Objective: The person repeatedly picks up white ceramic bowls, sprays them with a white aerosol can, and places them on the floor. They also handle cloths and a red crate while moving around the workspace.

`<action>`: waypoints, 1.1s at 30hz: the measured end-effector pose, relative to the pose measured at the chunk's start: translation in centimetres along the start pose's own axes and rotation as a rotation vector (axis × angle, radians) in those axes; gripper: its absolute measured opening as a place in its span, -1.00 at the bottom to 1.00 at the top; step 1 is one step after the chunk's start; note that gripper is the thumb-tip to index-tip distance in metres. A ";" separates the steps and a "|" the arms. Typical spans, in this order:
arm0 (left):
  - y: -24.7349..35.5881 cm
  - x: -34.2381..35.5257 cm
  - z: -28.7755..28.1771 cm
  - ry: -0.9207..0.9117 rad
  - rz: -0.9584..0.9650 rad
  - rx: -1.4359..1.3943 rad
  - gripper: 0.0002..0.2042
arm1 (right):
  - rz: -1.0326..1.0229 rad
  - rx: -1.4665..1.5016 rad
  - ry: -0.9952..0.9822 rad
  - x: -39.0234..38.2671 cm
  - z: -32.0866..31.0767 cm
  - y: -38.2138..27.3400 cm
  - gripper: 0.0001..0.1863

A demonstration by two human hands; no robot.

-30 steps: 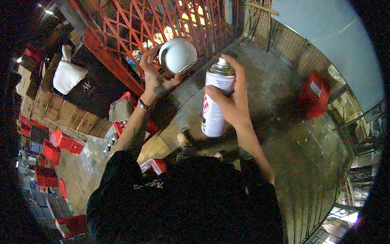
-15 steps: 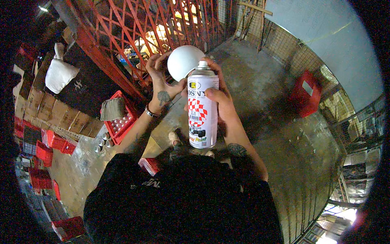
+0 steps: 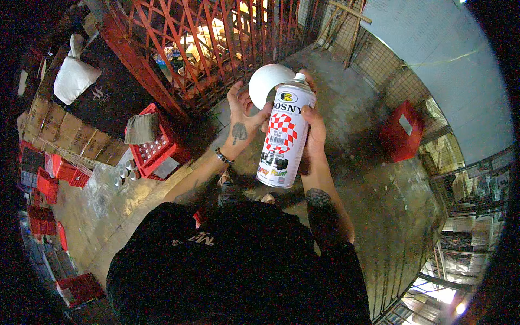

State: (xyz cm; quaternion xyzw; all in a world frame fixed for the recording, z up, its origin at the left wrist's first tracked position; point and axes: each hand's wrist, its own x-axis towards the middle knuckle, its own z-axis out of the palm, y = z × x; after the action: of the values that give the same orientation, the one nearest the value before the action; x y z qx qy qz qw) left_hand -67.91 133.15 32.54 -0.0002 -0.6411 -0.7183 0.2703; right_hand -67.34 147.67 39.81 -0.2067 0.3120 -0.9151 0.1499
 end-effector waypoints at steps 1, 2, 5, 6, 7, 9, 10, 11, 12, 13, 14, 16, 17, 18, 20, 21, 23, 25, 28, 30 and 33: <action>-0.8 0.0 0.0 0.002 0.018 -0.022 0.12 | 0.004 0.013 0.003 0.0 -0.4 0.1 -0.15; -1.1 0.1 0.1 -0.001 0.016 -0.023 0.11 | 0.009 0.025 0.006 0.1 -0.6 0.2 -0.16; -2.3 0.0 0.4 -0.012 0.022 -0.066 0.07 | 0.019 0.054 0.000 0.0 -0.7 0.1 -0.17; -2.4 0.0 0.5 -0.013 0.034 -0.065 0.07 | 0.025 0.068 0.007 0.0 -0.8 0.1 -0.18; -2.5 -0.1 0.7 -0.013 0.045 -0.065 0.06 | 0.018 0.044 -0.005 0.1 -1.0 0.0 -0.19; -2.6 0.0 1.3 -0.014 0.059 -0.089 0.07 | 0.018 0.054 0.020 0.1 -1.6 0.1 -0.19; -2.7 0.0 1.5 -0.004 0.047 -0.085 0.07 | 0.016 0.059 0.032 0.2 -1.8 0.1 -0.20; -2.7 -0.1 1.6 0.006 0.035 -0.082 0.07 | 0.020 0.049 0.009 0.3 -1.9 0.0 -0.21; -2.5 -0.1 1.8 0.015 0.024 -0.077 0.06 | 0.018 0.054 0.003 0.4 -2.1 0.1 -0.21; -2.6 -0.1 1.9 0.021 0.016 -0.072 0.06 | 0.016 0.059 -0.003 0.6 -2.3 0.2 -0.22; -2.7 -0.1 1.9 0.027 0.008 -0.067 0.05 | 0.014 0.065 -0.009 0.7 -2.5 0.2 -0.23; -3.0 -0.1 2.0 0.040 0.005 -0.071 0.04 | 0.002 0.077 0.006 0.8 -2.3 0.4 -0.24; -3.3 -0.1 2.0 0.048 0.012 -0.081 0.04 | -0.004 0.083 0.013 0.9 -2.3 0.5 -0.24; -3.4 0.0 2.1 0.056 0.018 -0.091 0.04 | -0.003 0.100 0.009 1.0 -2.4 0.5 -0.24; -3.6 0.0 2.4 0.088 0.020 -0.101 0.01 | -0.001 0.132 0.000 1.2 -2.9 0.7 -0.24; -3.6 0.0 2.5 0.102 0.020 -0.107 0.00 | 0.007 0.138 -0.013 1.3 -3.2 0.7 -0.24; -3.8 0.3 2.4 0.121 0.081 -0.039 -0.02 | 0.021 0.146 -0.038 1.4 -3.8 0.5 -0.23; -3.6 1.2 1.3 0.125 0.163 0.070 -0.04 | 0.132 0.030 0.079 0.9 -2.6 -1.2 -0.22; -3.2 3.9 -2.9 0.036 0.269 0.194 0.06 | 0.248 -0.064 0.143 0.6 -4.5 -4.3 -0.27; -1.7 5.8 -5.5 0.060 0.459 0.598 -0.01 | 0.125 -0.397 0.294 0.3 -6.3 -7.2 -0.24; 0.7 8.1 -6.2 -0.007 0.561 0.727 -0.08 | -0.114 -1.118 0.433 0.6 -6.2 -7.4 -0.24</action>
State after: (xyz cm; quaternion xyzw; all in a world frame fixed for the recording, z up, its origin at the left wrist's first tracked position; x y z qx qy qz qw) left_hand -72.40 124.33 34.85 -0.0815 -0.8276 -0.3457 0.4348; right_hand -71.85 156.23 40.13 -0.0794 0.7578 -0.6401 -0.0979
